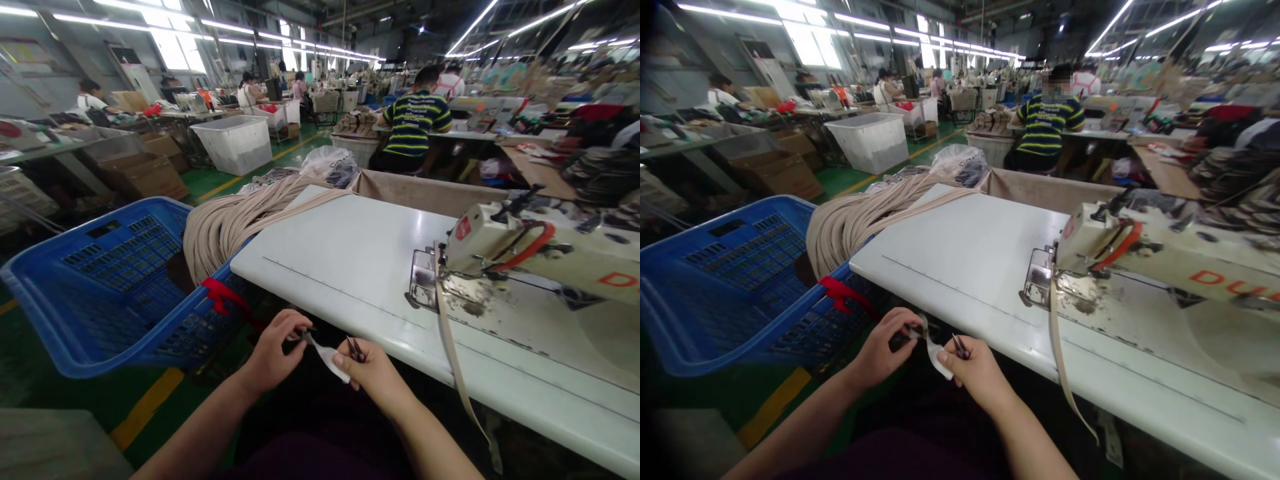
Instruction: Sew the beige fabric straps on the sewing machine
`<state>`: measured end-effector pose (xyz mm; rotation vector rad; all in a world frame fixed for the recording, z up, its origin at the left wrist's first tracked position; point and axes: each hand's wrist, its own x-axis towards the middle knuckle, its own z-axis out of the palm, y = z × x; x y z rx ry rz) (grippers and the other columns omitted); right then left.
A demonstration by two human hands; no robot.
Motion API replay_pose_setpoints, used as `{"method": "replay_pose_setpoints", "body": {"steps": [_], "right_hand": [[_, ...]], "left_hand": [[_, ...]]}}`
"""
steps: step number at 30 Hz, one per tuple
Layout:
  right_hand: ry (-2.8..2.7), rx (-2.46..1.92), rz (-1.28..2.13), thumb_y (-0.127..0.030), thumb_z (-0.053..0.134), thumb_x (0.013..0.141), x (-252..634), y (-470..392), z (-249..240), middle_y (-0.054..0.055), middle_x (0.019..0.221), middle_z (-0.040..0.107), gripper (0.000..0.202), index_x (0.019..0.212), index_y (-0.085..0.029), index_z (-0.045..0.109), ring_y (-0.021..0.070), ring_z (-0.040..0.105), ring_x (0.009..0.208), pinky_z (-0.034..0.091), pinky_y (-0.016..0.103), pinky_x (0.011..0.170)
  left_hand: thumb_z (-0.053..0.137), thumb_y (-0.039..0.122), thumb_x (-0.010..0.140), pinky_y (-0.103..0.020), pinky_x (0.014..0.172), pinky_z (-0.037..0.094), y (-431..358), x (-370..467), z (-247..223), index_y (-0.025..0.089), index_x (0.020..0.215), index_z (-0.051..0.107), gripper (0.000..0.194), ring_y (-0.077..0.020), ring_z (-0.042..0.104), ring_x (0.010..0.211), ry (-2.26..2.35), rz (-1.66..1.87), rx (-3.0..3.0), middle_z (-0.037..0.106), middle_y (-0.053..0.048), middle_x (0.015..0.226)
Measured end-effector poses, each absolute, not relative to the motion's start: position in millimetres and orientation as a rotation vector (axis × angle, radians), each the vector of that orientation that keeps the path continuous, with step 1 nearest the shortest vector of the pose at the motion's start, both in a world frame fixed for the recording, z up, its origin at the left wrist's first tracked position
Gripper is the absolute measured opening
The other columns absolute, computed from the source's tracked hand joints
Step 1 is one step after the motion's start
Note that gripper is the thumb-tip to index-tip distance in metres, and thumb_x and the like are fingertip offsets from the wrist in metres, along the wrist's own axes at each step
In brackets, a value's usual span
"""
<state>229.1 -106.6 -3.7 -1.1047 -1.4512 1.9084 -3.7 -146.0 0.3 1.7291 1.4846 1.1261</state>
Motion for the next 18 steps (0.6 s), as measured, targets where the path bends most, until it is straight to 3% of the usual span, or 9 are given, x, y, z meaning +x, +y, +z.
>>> {"method": "replay_pose_setpoints", "body": {"steps": [2,4,6,9,11,15,18], "right_hand": [[-1.429,-1.094,1.892,-0.068,0.077,0.076,226.2,-107.9,2.2,-0.005,0.053,0.053,0.052,0.071,-0.02,0.058,0.0072,0.041,0.044,0.028,0.023,0.046],[-1.387,-1.095,1.891,-0.068,0.076,0.077,224.0,-108.3,5.8,-0.005,0.051,0.054,0.052,0.07,-0.02,0.057,0.0073,0.04,0.043,0.026,0.023,0.045],[-1.311,-1.098,1.895,-0.069,0.074,0.079,224.2,-107.7,7.7,-0.003,0.052,0.057,0.052,0.073,-0.019,0.06,0.0077,0.04,0.042,0.023,0.023,0.044],[-1.176,-1.111,1.821,-0.065,0.073,0.081,229.1,-104.9,9.5,0.002,0.067,0.067,0.048,0.088,-0.018,0.069,0.0087,0.045,0.047,0.021,0.023,0.045],[-1.14,-1.152,1.719,-0.06,0.077,0.078,233.6,-102.7,10.4,0.003,0.076,0.07,0.046,0.096,-0.018,0.071,0.0098,0.049,0.052,0.027,0.023,0.046],[-1.175,-1.191,1.605,-0.056,0.083,0.071,238.1,-101.0,10.9,0.003,0.082,0.07,0.047,0.098,-0.019,0.072,0.0127,0.056,0.06,0.044,0.027,0.058],[-1.202,-1.155,1.631,-0.055,0.084,0.07,236.6,-102.4,10.8,0.002,0.083,0.069,0.047,0.098,-0.019,0.072,0.0138,0.057,0.066,0.049,0.029,0.065]], "left_hand": [[0.07,0.023,0.087,-0.033,0.094,0.054,-149.2,8.8,8.9,0.026,0.126,0.067,0.04,-0.0247,0.061,0.118,1.253,0.985,1.86,0.064,-0.01,0.129],[0.068,0.028,0.092,-0.032,0.098,0.052,-149.4,21.3,13.7,0.026,0.125,0.068,0.034,-0.0231,0.064,0.114,1.178,0.916,1.809,0.068,-0.008,0.124],[0.061,0.036,0.098,-0.029,0.088,0.053,-146.3,30.6,14.2,0.023,0.113,0.074,0.023,-0.0205,0.069,0.098,1.239,0.909,1.659,0.074,-0.006,0.105],[0.057,0.049,0.098,-0.024,0.061,0.051,-139.0,37.7,11.1,0.018,0.104,0.075,0.036,-0.0209,0.072,0.079,1.277,0.887,1.342,0.075,-0.008,0.09],[0.061,0.056,0.094,-0.022,0.052,0.047,-135.0,40.2,9.3,0.015,0.104,0.074,0.045,-0.0233,0.074,0.076,1.26,0.873,1.185,0.075,-0.01,0.088],[0.068,0.062,0.087,-0.02,0.049,0.045,-132.1,45.5,7.6,0.012,0.1,0.074,0.052,-0.0254,0.075,0.075,1.248,0.872,1.074,0.075,-0.013,0.087],[0.069,0.062,0.086,-0.019,0.049,0.045,-132.4,48.9,6.0,0.012,0.103,0.074,0.053,-0.0255,0.075,0.075,1.211,0.854,1.052,0.075,-0.013,0.087]]}}
